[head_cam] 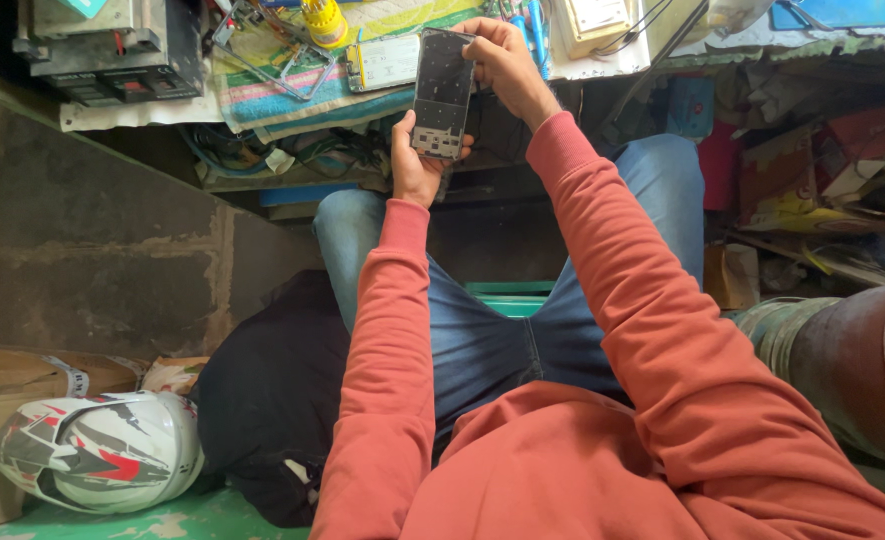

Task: The person handles a disassembled smartphone, separating the screen assembly from the main body and placing the battery on the workbench. They then pick up a soldering iron and prepare to work on the device.

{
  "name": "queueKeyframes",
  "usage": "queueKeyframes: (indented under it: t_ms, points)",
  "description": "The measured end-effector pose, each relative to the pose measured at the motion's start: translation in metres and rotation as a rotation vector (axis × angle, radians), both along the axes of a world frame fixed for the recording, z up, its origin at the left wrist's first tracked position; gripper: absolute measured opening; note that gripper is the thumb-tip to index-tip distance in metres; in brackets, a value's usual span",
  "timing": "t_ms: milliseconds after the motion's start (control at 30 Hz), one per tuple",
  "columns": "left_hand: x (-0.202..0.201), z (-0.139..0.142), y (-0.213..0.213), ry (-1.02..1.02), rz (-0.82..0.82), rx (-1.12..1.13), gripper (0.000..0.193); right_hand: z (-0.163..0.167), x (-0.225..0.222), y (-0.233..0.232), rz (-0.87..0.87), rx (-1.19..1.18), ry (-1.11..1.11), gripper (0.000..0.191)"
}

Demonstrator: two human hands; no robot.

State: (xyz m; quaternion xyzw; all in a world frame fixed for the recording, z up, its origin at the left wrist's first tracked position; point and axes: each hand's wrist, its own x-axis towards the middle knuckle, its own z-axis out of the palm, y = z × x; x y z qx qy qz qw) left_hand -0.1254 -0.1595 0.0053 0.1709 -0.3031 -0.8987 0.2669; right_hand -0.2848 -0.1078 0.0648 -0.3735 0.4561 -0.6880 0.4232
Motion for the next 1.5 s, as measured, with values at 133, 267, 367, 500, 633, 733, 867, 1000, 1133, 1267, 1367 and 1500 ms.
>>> queueKeyframes:
  t_ms: [133,267,367,500,633,733,867,1000,1133,1267,1367,1500]
  points:
    - [0.0001,-0.0011,-0.0011,-0.006,-0.009,0.026,0.058,-0.0019,-0.001,-0.0004,-0.023,0.029,0.057,0.019]
    - [0.0008,-0.0016,-0.0012,-0.013,-0.007,0.016,0.058,-0.0039,-0.0014,-0.0013,-0.036,0.036,0.085,0.018]
    - [0.0004,-0.0014,-0.001,-0.009,-0.014,0.014,0.058,-0.0039,-0.0014,-0.0019,-0.023,0.026,0.062,0.017]
    - [0.0006,-0.0012,-0.0005,-0.012,-0.007,0.016,0.058,-0.0037,-0.0013,-0.0018,-0.031,0.034,0.072,0.018]
    - [0.0005,-0.0003,-0.0003,-0.009,-0.005,0.025,0.058,-0.0012,0.0004,-0.0013,-0.03,0.024,0.066,0.019]
    - [0.0,0.0006,0.0002,0.005,0.003,0.036,0.057,0.0022,0.0027,-0.0004,-0.004,0.006,0.01,0.021]
    - [0.0005,0.0017,0.0011,0.031,0.01,0.028,0.058,0.0057,0.0053,0.001,0.008,-0.048,0.028,0.02]
    - [0.001,0.0031,0.0016,0.052,0.039,0.033,0.058,0.0048,0.0053,0.0007,-0.001,-0.085,0.011,0.013]
    - [0.0006,0.004,0.0017,0.067,0.06,0.03,0.059,0.0011,0.0033,-0.0019,-0.026,-0.047,0.009,0.015]
    - [0.0009,0.0033,0.0019,0.067,0.062,0.019,0.059,-0.0017,0.0022,-0.0024,-0.02,-0.058,0.004,0.016]
    - [0.0012,0.0019,0.0017,0.062,0.055,0.007,0.06,-0.0008,0.0026,-0.0007,-0.005,-0.075,0.017,0.015]
    - [0.0009,0.001,0.0003,0.079,-0.068,0.024,0.058,0.0047,0.0017,0.0015,0.012,-0.026,0.041,0.042]
